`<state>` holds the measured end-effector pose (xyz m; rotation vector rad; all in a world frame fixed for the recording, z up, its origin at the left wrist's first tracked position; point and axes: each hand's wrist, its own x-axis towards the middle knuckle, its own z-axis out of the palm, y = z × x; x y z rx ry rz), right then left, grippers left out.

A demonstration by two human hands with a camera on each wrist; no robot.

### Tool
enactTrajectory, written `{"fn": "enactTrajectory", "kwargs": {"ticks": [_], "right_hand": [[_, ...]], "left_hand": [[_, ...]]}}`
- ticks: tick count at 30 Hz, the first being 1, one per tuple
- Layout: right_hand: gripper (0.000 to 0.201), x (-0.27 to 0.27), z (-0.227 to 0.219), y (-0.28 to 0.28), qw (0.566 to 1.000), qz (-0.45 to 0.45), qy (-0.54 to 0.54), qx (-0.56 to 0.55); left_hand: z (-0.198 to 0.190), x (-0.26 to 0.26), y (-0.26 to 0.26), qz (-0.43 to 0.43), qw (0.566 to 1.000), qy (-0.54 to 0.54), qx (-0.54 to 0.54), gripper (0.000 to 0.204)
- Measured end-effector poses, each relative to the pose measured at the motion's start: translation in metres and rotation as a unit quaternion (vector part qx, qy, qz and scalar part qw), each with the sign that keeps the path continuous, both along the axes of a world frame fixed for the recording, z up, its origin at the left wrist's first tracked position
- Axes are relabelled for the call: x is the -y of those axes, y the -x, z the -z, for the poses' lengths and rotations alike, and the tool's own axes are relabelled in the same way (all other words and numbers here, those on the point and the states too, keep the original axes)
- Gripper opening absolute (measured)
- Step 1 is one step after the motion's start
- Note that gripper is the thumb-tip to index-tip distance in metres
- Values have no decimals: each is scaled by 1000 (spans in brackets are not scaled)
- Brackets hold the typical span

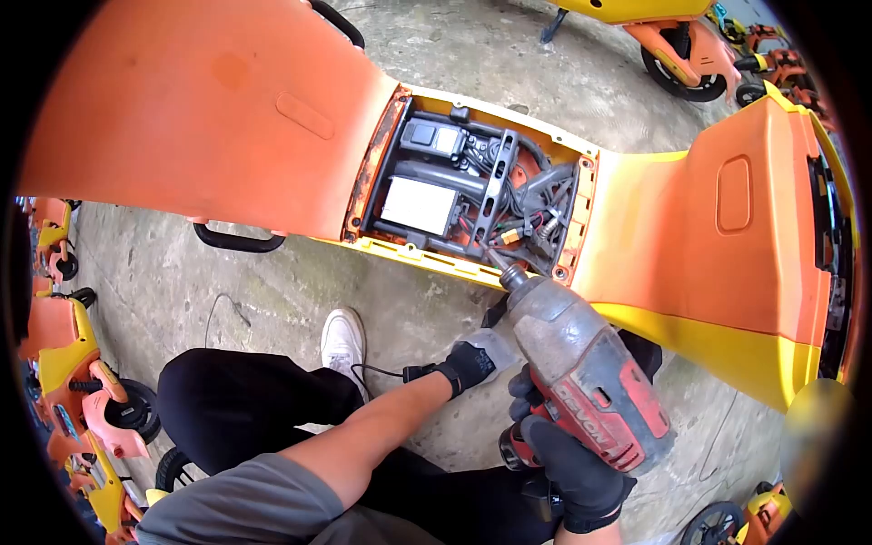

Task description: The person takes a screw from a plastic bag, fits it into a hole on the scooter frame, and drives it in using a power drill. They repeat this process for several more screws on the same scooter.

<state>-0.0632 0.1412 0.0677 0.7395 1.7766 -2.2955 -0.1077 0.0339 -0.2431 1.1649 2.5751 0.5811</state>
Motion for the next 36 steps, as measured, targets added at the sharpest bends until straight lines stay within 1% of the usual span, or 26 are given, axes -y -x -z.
{"fn": "enactTrajectory", "kwargs": {"ticks": [3, 5, 6, 7, 9, 10, 11, 12, 14, 15, 17, 18, 19, 20, 21, 23, 25, 27, 29, 30, 31, 32, 33, 34, 35, 36], "right_hand": [[52, 1, -3, 1, 1000, 8, 0, 2], [50, 0, -5, -1, 999, -1, 29, 25], [48, -2, -6, -1, 999, -16, 21, 42], [48, -3, -7, 0, 999, -4, 16, 40], [50, -5, -7, 2, 997, -69, -18, 25], [46, -9, -6, 0, 996, -85, 18, -3], [46, -9, -4, -3, 997, -74, 14, -4], [45, -8, -2, -4, 997, -60, 34, -19], [44, -7, -9, -4, 996, -51, 56, -38], [43, -11, -12, -2, 995, -89, 50, 1], [41, -14, 1, -4, 992, -108, 68, 8], [41, -16, 6, -5, 990, -114, 85, -9], [41, -18, 10, -5, 987, -121, 101, -27], [40, -18, 12, -5, 987, -117, 108, -19], [37, -17, 23, -4, 986, -115, 109, -58], [36, -14, 27, 0, 989, -103, 72, -72], [36, -19, 17, 1, 990, -116, 62, -53], [37, -21, 14, 1, 989, -131, 53, -31], [34, -17, 22, 3, 990, -95, 52, -93], [34, -17, 26, 4, 990, -91, 48, -99], [34, -18, 29, 5, 988, -85, 58, -111], [34, -18, 32, 4, 987, -79, 70, -123], [34, -18, 35, 5, 987, -74, 68, -127], [35, -18, 36, 5, 983, -74, 90, -141], [35, -19, 36, 4, 979, -74, 112, -154], [35, -20, 32, 5, 979, -71, 110, -159]], "left_hand": [[19, 1, -3, -20, 999, 16, 34, 19], [39, -2, -8, -40, 997, -31, 57, 22], [20, 2, -4, -3, 998, 37, 53, 26], [9, 11, -2, 8, 998, 35, 52, 27], [-11, 21, 0, -77, 989, -10, 128, 29], [-14, 26, -2, -72, 989, -3, 132, 30], [-17, 30, -5, -65, 988, 4, 137, 32], [-34, 27, -2, -58, 986, -154, -17, 17], [-2, 33, -9, -55, 987, -143, -55, 15], [10, 35, -10, -55, 988, -123, -68, 15], [111, 35, -18, -137, 950, -249, 126, 15], [102, 39, -9, -26, 961, -261, 92, 16], [113, 43, -3, -45, 937, -293, 186, 17], [118, 44, 1, -69, 922, -297, 241, 19], [112, 42, 3, -124, 840, -340, 405, 22], [41, 38, 11, -92, 894, -310, 311, 29], [46, 37, 10, -74, 899, -306, 304, 32], [68, 46, 3, -60, 905, -300, 297, 35], [97, 56, 5, 14, 923, -197, 331, 37], [72, 59, 8, 54, 941, -141, 303, 35], [48, 63, 14, 60, 942, -142, 299, 35], [3, 63, 26, 175, 961, -90, 196, 33], [-39, 61, 41, 285, 954, -35, 87, 32], [-72, 46, 48, 230, 936, -183, 194, 29], [-117, 48, 66, 271, 942, -142, 138, 25], [-136, 58, 86, 328, 941, -72, 35, 17]]}}
